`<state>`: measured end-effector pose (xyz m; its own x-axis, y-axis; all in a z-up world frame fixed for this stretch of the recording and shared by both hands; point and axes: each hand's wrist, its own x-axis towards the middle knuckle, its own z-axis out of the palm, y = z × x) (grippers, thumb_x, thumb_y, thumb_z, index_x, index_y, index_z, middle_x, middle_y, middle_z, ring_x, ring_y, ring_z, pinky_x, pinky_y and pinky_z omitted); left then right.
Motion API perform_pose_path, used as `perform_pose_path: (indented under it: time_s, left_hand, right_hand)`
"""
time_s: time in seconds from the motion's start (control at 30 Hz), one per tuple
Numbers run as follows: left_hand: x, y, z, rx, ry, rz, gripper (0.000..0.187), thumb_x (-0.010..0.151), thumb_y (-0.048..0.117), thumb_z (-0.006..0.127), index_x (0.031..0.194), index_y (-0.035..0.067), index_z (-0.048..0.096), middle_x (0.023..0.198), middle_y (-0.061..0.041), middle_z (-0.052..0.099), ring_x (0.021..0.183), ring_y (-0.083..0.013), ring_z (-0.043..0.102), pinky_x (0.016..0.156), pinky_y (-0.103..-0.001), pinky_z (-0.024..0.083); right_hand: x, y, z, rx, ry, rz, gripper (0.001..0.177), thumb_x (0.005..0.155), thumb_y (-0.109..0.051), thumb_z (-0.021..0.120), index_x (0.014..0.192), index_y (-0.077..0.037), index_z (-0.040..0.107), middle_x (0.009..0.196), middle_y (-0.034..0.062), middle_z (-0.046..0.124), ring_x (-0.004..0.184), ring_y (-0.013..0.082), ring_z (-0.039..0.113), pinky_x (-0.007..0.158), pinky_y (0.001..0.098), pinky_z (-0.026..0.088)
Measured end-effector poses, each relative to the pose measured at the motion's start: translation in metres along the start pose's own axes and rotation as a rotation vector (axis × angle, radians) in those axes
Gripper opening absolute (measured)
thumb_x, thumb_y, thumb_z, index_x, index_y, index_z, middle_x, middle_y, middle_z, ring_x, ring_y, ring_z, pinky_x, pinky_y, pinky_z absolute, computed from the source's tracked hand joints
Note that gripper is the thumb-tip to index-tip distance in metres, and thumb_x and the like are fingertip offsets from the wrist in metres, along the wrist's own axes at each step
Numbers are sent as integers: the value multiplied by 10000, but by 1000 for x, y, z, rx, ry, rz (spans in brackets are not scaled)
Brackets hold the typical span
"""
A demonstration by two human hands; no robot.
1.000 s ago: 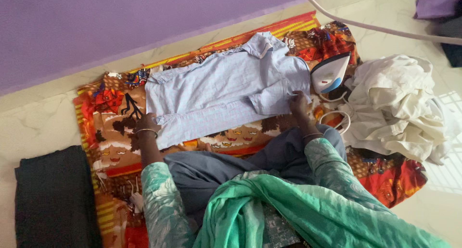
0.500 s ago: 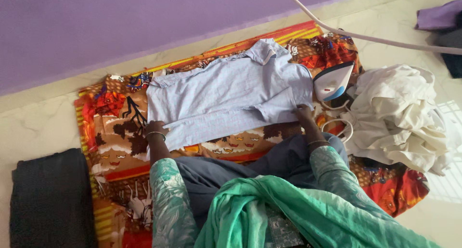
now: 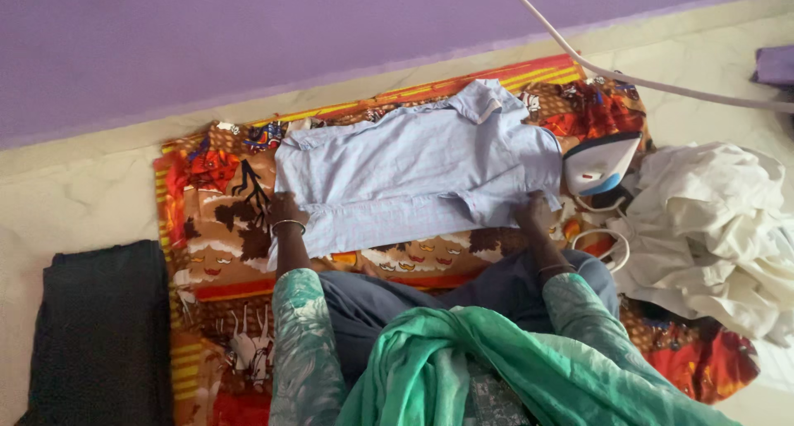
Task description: The person irons a light blue checkered shirt laid out on a patterned mat on the floor. They smooth the fabric, use an electric iron on the body and sleeves, and fold the shirt after ironing.
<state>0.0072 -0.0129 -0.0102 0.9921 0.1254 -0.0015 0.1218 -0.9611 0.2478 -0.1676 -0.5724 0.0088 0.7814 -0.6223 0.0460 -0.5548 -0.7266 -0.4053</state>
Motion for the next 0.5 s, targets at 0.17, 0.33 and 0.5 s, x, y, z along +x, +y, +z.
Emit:
perform_pose_path:
  time_s: [0.17, 0.33, 0.5]
  left_hand:
    - [12, 21, 17, -225, 45, 227, 551, 766, 219, 757, 1303, 303, 669, 1578, -104, 453, 1464, -367, 417, 1120, -546, 449]
    - [24, 23, 28, -95, -272, 65, 840, 806, 443, 791, 1539, 334, 395, 1665, -120, 241, 1516, -423, 214, 1123, -613, 365]
    - [20, 10, 34, 29, -73, -116, 937, 833, 549, 729, 1590, 246, 266, 1687, -148, 137, 1511, -474, 148, 1168, -667, 262]
  right_hand:
    - [0, -25, 9, 74, 55, -462, 585, 879, -193, 717, 1417, -70, 522, 1462, 167, 526, 1370, 379, 492, 1173, 505, 401]
    - [-14, -75, 54, -216, -110, -814, 712, 1061, -444, 541, 1590, -30, 305, 1680, 198, 290, 1572, 383, 231, 1241, 661, 119]
    - [3, -122, 86, -303, -410, -460, 859, 972, -610, 451, 1629, -167, 117, 1713, 170, 12, 1567, 368, -26, 1199, 656, -15]
